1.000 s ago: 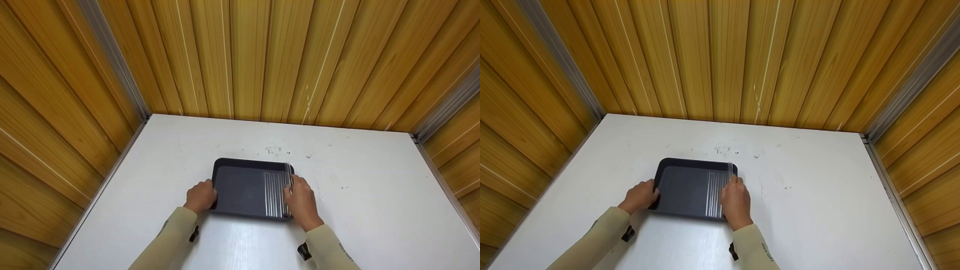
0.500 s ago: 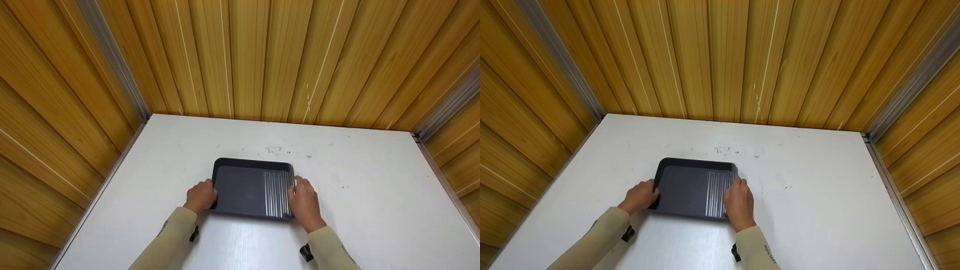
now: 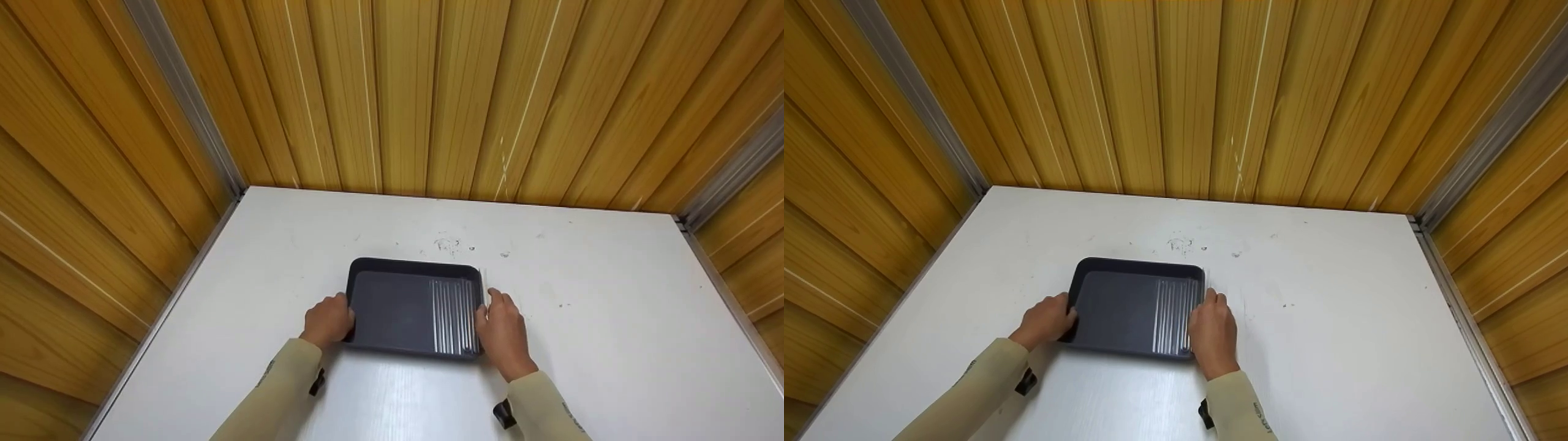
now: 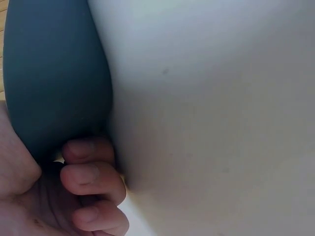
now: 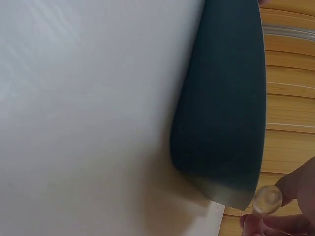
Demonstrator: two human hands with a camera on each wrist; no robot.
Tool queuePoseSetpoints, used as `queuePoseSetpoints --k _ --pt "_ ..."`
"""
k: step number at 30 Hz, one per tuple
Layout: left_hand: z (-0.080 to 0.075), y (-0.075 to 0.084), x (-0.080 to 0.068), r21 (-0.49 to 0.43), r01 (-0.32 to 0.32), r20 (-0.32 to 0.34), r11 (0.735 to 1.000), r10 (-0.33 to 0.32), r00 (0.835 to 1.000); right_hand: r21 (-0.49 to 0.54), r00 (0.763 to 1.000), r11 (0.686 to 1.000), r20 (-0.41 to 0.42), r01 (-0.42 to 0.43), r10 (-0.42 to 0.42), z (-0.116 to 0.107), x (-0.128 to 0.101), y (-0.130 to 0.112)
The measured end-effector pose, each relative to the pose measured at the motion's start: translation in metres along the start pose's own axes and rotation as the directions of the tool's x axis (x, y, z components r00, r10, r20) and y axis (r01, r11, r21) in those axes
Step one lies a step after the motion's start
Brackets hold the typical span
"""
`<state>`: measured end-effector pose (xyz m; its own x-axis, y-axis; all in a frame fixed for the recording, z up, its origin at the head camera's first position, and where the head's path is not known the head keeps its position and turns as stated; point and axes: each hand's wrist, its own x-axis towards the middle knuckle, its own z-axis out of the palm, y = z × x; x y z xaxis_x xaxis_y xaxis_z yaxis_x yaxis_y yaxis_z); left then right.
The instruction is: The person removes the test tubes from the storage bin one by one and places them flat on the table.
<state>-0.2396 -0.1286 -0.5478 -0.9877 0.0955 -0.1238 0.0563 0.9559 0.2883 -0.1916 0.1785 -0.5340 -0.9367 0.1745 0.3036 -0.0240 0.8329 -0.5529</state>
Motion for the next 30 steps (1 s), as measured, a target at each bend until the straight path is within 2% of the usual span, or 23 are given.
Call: queuePoseSetpoints --k 11,19,30 --pt "0.000 0.000 0.000 -0.002 0.006 -0.002 1.000 -0.006 1.000 -0.010 1.000 1.000 -0.015 0.002 -0.002 0.001 -0.001 0.006" --pt "0.000 -0.001 -0.003 0.000 -0.020 -0.035 1.000 0.020 0.999 -0.005 1.000 1.000 -0.001 -0.028 0.028 0.003 -0.002 0.010" --pt "-0.002 0.001 -0.004 -0.014 -0.013 -0.025 1.000 0.013 1.000 -0.010 0.999 0.999 0.012 -0.041 0.041 0.005 -0.004 0.014"
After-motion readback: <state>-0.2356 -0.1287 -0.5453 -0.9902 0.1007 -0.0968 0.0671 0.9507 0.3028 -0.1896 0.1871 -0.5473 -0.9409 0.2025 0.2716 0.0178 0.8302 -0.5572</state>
